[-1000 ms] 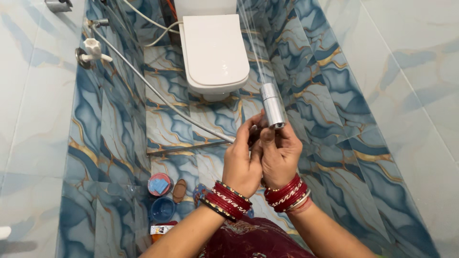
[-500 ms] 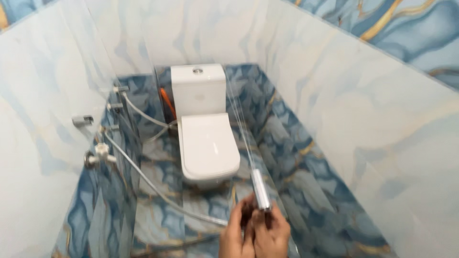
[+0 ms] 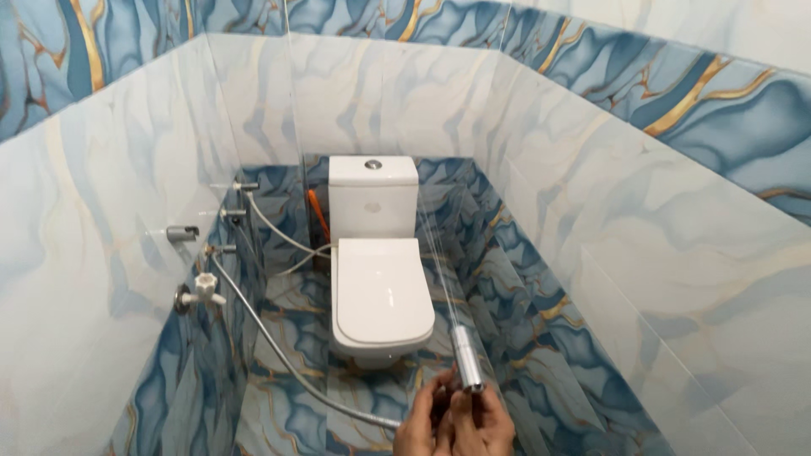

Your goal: The person cleans a handheld bidet sprayer by running water through it and wiping the nozzle by hand.

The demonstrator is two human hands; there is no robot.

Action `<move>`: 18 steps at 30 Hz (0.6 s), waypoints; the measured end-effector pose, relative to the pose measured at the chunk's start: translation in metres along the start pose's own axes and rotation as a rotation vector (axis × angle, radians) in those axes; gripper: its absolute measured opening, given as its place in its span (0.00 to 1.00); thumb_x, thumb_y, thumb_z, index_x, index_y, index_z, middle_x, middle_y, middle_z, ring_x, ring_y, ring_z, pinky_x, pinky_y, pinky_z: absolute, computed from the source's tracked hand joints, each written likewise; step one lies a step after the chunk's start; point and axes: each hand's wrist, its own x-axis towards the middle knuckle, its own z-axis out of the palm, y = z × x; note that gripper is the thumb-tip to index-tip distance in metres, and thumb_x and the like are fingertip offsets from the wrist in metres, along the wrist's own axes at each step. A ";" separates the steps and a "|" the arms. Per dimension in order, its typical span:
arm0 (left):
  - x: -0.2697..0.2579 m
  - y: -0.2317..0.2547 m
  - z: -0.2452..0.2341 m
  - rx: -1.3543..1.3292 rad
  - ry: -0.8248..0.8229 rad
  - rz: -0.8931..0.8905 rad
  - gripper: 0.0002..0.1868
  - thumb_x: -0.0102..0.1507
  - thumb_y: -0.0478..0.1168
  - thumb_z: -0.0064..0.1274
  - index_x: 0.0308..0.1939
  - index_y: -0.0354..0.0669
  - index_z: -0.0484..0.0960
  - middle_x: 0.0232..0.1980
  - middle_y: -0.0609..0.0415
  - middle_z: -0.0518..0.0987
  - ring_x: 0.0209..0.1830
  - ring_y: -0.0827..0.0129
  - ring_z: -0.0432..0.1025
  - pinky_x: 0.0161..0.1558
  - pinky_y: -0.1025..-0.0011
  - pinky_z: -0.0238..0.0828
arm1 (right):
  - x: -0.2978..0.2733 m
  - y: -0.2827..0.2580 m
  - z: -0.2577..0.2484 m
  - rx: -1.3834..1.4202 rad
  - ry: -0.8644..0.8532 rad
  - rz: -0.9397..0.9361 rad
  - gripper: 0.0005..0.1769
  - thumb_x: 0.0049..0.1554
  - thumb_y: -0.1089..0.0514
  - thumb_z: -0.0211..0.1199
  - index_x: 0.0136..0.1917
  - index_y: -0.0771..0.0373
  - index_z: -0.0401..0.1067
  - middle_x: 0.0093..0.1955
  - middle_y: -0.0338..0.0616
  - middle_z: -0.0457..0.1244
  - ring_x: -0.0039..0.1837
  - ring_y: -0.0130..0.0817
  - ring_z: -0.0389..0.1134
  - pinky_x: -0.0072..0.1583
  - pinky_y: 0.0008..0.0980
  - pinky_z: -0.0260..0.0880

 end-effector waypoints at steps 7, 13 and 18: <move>-0.019 0.085 0.006 0.076 -0.079 -0.033 0.23 0.67 0.37 0.49 0.67 0.44 0.70 0.56 0.45 0.84 0.56 0.56 0.80 0.54 0.63 0.76 | -0.032 -0.056 0.016 -0.007 -0.006 -0.234 0.16 0.65 0.57 0.60 0.58 0.72 0.74 0.46 0.42 0.68 0.43 0.25 0.65 0.43 0.24 0.66; -0.041 0.088 0.018 0.157 -0.116 -0.124 0.20 0.66 0.39 0.49 0.62 0.42 0.71 0.49 0.41 0.85 0.49 0.50 0.81 0.49 0.60 0.78 | -0.047 -0.060 -0.001 0.127 0.035 -0.038 0.19 0.61 0.52 0.60 0.59 0.69 0.73 0.48 0.42 0.70 0.45 0.26 0.69 0.47 0.26 0.71; -0.065 0.063 0.011 0.310 -0.194 -0.231 0.23 0.63 0.38 0.49 0.62 0.42 0.68 0.47 0.37 0.83 0.49 0.41 0.77 0.49 0.52 0.74 | -0.061 -0.028 -0.023 0.101 0.027 0.105 0.19 0.62 0.52 0.61 0.58 0.70 0.73 0.50 0.45 0.71 0.47 0.29 0.70 0.50 0.29 0.72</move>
